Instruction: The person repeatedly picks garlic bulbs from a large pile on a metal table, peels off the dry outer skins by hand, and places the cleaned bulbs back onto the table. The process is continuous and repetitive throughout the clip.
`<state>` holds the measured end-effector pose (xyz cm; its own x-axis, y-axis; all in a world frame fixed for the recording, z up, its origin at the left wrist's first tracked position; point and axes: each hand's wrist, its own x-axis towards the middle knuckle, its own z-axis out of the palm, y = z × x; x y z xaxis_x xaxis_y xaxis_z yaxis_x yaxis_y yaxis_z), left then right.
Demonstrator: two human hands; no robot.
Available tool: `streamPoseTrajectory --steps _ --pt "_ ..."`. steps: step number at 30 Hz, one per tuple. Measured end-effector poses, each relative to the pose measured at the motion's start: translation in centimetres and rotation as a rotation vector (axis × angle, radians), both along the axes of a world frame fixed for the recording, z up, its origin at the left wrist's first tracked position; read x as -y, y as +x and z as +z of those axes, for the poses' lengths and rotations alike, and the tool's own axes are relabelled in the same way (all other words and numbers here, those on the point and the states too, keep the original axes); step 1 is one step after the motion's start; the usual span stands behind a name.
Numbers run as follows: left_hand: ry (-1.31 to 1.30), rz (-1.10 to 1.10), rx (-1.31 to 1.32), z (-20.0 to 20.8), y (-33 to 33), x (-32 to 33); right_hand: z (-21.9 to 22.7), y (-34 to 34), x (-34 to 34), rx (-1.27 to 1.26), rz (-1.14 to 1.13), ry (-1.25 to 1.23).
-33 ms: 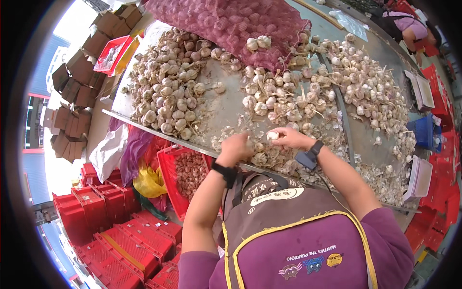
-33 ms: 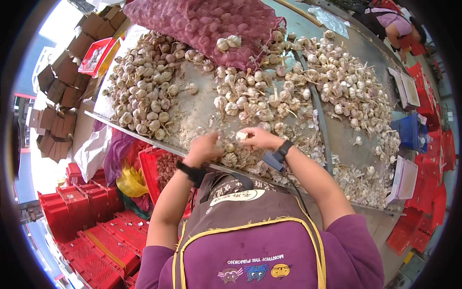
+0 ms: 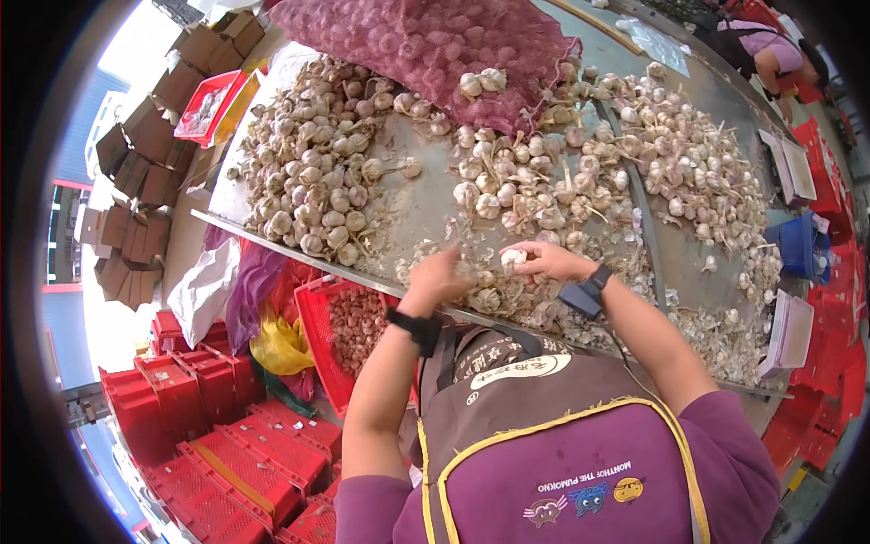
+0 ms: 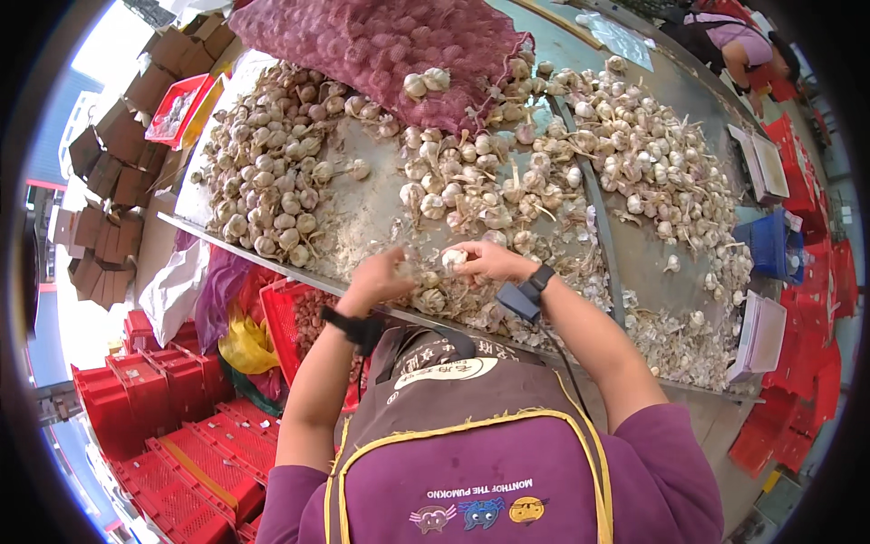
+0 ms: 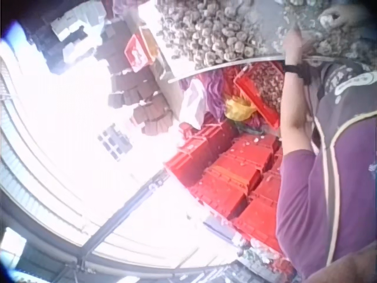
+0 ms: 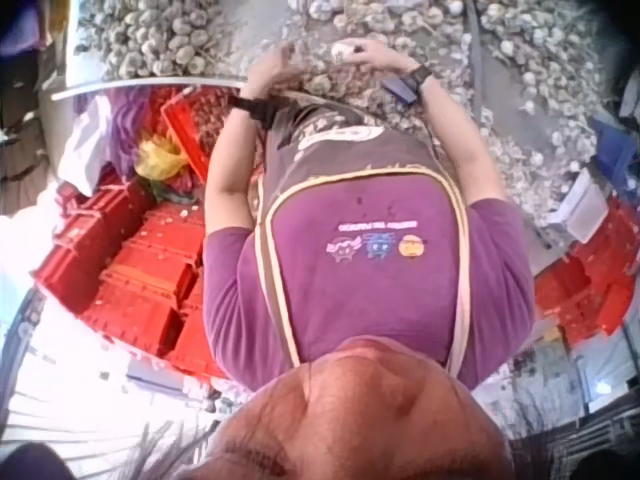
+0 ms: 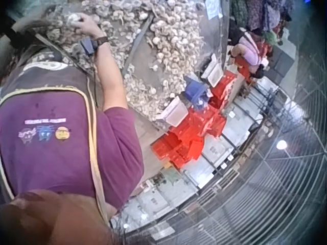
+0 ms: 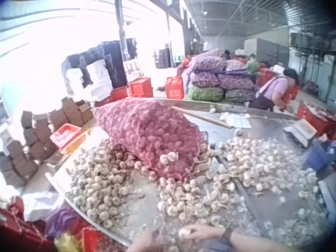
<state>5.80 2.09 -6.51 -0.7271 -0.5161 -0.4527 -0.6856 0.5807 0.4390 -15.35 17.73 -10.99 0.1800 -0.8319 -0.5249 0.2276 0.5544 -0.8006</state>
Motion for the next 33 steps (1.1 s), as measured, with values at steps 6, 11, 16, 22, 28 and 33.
streamPoseTrajectory --steps 6,11,16,22,28,33 --pt "0.908 0.439 -0.519 3.3 1.9 1.0 2.9 0.5 -2.4 0.582 -0.244 -0.018" --pt "1.086 0.513 -0.78 4.2 1.1 -1.8 2.8 0.9 -3.6 0.906 -0.347 0.021" --pt "0.939 0.444 -0.874 6.9 -1.4 -5.0 3.0 2.4 -3.6 1.171 -0.369 0.14" --pt "0.312 -0.078 -0.74 6.5 -3.7 -8.9 1.5 5.3 -5.7 0.72 -0.732 -0.018" --pt "0.259 0.041 -0.731 6.4 -5.1 -6.3 4.3 -5.2 -6.5 1.709 -0.66 -0.128" --pt "0.034 0.072 -0.567 1.0 -7.1 -1.1 9.3 -18.0 -8.4 1.436 -1.289 -0.644"
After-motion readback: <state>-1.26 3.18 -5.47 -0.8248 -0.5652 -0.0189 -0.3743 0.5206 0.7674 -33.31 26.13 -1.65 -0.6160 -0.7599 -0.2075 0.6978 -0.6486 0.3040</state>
